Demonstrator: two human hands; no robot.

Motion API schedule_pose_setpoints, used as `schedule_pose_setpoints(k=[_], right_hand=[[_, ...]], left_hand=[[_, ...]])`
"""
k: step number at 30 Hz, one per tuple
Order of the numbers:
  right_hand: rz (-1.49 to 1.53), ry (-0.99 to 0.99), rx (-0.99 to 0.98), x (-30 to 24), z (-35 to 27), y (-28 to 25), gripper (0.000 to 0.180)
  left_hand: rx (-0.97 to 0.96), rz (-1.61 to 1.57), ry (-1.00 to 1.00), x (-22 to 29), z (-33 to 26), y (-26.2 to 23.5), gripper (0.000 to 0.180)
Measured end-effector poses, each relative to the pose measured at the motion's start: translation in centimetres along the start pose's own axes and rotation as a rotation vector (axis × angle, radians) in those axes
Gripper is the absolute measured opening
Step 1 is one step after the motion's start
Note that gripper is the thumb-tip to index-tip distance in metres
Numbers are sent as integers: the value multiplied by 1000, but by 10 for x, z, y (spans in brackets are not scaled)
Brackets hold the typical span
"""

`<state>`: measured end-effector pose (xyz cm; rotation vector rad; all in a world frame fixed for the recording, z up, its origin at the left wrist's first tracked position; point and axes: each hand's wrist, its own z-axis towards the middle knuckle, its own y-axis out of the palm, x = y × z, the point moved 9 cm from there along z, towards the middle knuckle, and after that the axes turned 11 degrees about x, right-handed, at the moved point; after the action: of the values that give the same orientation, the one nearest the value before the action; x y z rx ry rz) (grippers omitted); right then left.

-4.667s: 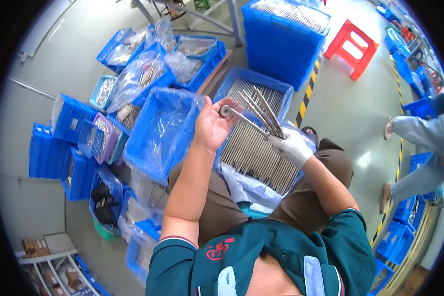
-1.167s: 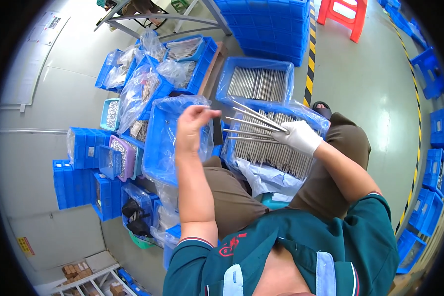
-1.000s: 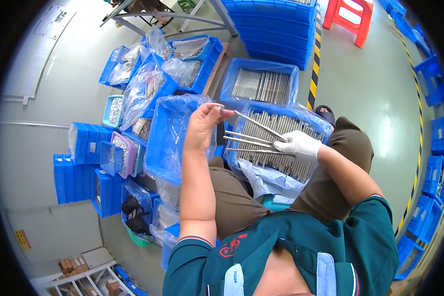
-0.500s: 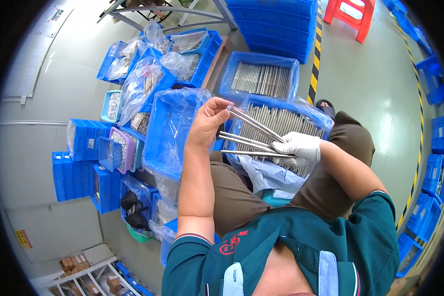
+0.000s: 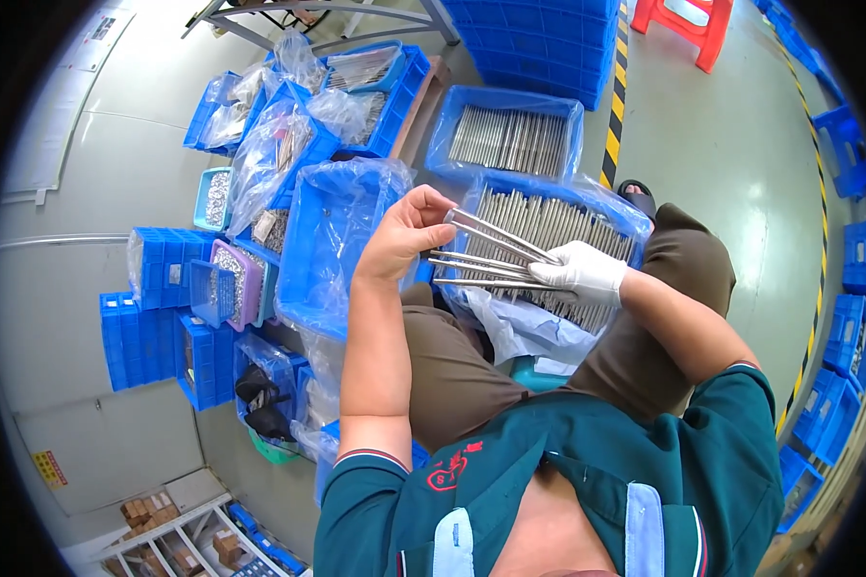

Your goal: The recorder is sorting and inspecting thin metal rods into plastic bins.

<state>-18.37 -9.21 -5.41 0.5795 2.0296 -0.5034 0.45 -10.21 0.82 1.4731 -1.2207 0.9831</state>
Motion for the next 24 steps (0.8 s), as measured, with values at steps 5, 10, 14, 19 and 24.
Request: schedule_pose_setpoints(k=[5,10,14,19,24], right_hand=[[-232,-187,168,-11,3,-7,46],[54,-66,-90,-12,-12,14,55],[127,-30,-91,-5,-8,17,56],[-164,-102,61,-13,-5,-1,47],[-279,-95,34,4,-3,2,48]], left_hand=[[17,-16,-34,-9,2,-4,27],[-68,-158,76,6,-2,13,27],[-98,-183,67,6,-1,12,27],[176,-11,77,-1,-2,2,16],[479,-186,220,41,-5,-75,24]])
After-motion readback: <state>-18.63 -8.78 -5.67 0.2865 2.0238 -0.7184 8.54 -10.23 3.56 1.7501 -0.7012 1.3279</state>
